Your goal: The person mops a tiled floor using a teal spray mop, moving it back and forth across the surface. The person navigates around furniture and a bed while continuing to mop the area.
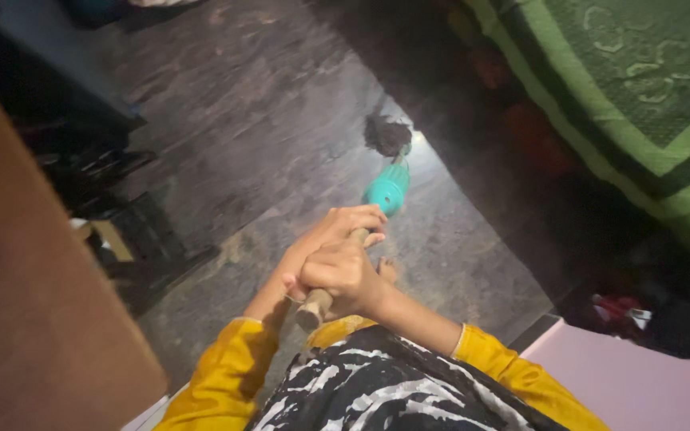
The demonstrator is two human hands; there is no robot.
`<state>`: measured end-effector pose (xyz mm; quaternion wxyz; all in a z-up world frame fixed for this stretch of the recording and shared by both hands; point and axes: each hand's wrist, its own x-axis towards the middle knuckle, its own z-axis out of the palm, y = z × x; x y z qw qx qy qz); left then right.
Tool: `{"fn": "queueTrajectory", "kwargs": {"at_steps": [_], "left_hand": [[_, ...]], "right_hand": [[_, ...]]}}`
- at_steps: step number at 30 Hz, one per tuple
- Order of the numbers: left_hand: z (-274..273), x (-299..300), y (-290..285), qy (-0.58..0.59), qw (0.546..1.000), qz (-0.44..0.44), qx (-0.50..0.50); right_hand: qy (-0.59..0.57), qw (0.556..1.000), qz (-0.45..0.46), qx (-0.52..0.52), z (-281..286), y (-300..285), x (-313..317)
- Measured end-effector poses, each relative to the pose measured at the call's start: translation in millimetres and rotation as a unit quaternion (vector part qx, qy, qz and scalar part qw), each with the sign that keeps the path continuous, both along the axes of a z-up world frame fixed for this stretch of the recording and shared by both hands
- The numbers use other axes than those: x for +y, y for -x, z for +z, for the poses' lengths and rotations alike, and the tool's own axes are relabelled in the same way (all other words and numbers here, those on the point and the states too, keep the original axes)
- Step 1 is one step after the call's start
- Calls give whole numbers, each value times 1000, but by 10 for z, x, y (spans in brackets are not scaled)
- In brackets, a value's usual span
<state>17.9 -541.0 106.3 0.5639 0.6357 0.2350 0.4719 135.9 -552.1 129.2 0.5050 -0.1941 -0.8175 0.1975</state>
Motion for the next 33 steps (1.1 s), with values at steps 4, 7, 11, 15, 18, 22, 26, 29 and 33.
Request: {"fn": "queueTrajectory", "kwargs": {"at_steps": [4,7,11,15,18,22,26,29,33], "left_hand": [[-718,946,-685,-97,993,-57,38],[-1171,1520,-1292,-111,992,21,55],[-1524,2046,-1997,-49,994,7,-95],[-1721,2616,-2556,-136,982,16,127],[-1745,2496,-2725,-177,978,8,109],[-1548,2044,-2397,-167,970,-9,177],[-1230,1255,-1775,-268,924,51,269],[-957,524,-1254,-284,914,83,277],[-547,-509,-719,-275,906,111,301]], "right_hand": [[-13,999,-43,3,-293,-615,508],[-46,994,-98,-24,-562,-1115,1050],[-43,977,-201,-52,-926,-1756,1675],[23,969,-246,-17,-1159,-2398,1915],[29,957,-287,5,-1278,-2530,1815],[23,962,-273,-1,-1257,-2282,1354],[17,975,-219,-19,-956,-1677,576],[-2,986,-166,-1,-576,-1151,-82],[-40,996,-61,58,14,-596,-918]]}}
